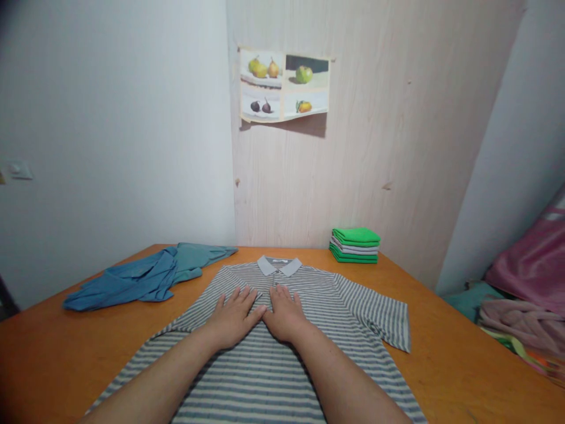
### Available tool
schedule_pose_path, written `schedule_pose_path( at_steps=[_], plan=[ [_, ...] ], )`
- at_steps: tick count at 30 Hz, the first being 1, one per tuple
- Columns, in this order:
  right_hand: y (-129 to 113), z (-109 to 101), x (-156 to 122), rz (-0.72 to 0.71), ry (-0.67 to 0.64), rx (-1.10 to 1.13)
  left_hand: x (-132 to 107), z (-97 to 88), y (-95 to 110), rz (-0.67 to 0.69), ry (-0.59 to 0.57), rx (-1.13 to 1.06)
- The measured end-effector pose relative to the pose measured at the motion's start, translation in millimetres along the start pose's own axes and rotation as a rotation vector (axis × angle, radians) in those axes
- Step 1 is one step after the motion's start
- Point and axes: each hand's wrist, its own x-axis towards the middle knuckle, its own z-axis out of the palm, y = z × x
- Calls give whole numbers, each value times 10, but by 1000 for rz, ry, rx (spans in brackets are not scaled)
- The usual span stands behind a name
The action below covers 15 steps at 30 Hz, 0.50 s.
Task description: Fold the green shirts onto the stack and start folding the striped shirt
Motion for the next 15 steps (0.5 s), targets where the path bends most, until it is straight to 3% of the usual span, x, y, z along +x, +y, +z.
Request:
schedule_pose_path(
  at_steps=[5, 9, 15],
  plan=[
    [229, -147, 83, 113, 164, 27, -28, -34, 26, 18, 0, -5],
    [366, -137, 98, 238, 74, -128, -75, -78, 70, 77, 32, 2],
    [404, -54, 99, 263, 17, -192, -138, -74, 126, 194, -15, -17]
  ],
)
